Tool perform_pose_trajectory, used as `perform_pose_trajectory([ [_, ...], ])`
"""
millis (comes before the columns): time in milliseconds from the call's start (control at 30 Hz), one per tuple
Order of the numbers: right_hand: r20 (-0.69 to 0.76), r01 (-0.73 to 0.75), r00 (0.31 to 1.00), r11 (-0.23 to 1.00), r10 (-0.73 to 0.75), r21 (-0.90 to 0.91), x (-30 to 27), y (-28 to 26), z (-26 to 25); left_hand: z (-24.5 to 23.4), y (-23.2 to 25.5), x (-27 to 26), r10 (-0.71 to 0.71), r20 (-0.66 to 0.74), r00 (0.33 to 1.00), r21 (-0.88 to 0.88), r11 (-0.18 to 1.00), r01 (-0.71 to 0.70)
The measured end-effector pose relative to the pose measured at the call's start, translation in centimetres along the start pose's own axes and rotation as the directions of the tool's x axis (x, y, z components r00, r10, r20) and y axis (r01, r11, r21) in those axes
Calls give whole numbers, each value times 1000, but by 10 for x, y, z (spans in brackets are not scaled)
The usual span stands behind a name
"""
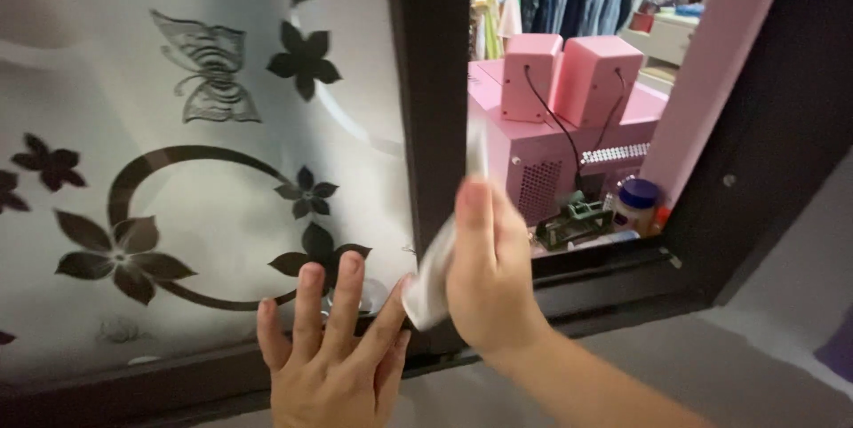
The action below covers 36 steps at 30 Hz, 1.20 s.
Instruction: The person wipes a frosted glass window and its dark frame with a white cloth. They clean the vertical frame, the glass surface, and the bottom sill, then remove a small black ring from the frame.
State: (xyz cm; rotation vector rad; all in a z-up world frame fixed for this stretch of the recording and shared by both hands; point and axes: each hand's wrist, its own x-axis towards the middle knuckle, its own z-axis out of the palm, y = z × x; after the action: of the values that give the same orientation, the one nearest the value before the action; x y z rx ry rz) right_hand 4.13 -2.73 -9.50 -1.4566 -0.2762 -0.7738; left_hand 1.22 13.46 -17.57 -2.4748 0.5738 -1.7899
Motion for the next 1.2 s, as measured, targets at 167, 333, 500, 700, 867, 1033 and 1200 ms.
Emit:
perform_pose_trajectory([
  [167,-264,-227,941,973,210,-35,71,73,-43,3,0,0,20,-30,999,13,1000,-20],
  [333,-352,-725,656,688,668,-45,127,0,-50,6,-3,1,27,-38,999,13,1000,-27],
  [500,-324,-764,634,635,702,-118,168,50,-71,11,-4,-1,11,-40,999,14,1000,-10],
  [700,-285,-712,689,696,667,-94,181,72,-72,17,-5,-4,30,-36,999,52,998,-29],
  [867,-256,-752,659,610,708,-250,161,17,-63,12,1,-2,-14,0,1000,25,1000,14],
  [1033,-211,-564,824,801,526,-203,153,-7,-47,12,1,-3,-11,7,1000,9,1000,11],
  [1200,-60,-467,829,748,556,471,111,-110,10,10,6,-1,-21,15,1000,18,1000,21],
])
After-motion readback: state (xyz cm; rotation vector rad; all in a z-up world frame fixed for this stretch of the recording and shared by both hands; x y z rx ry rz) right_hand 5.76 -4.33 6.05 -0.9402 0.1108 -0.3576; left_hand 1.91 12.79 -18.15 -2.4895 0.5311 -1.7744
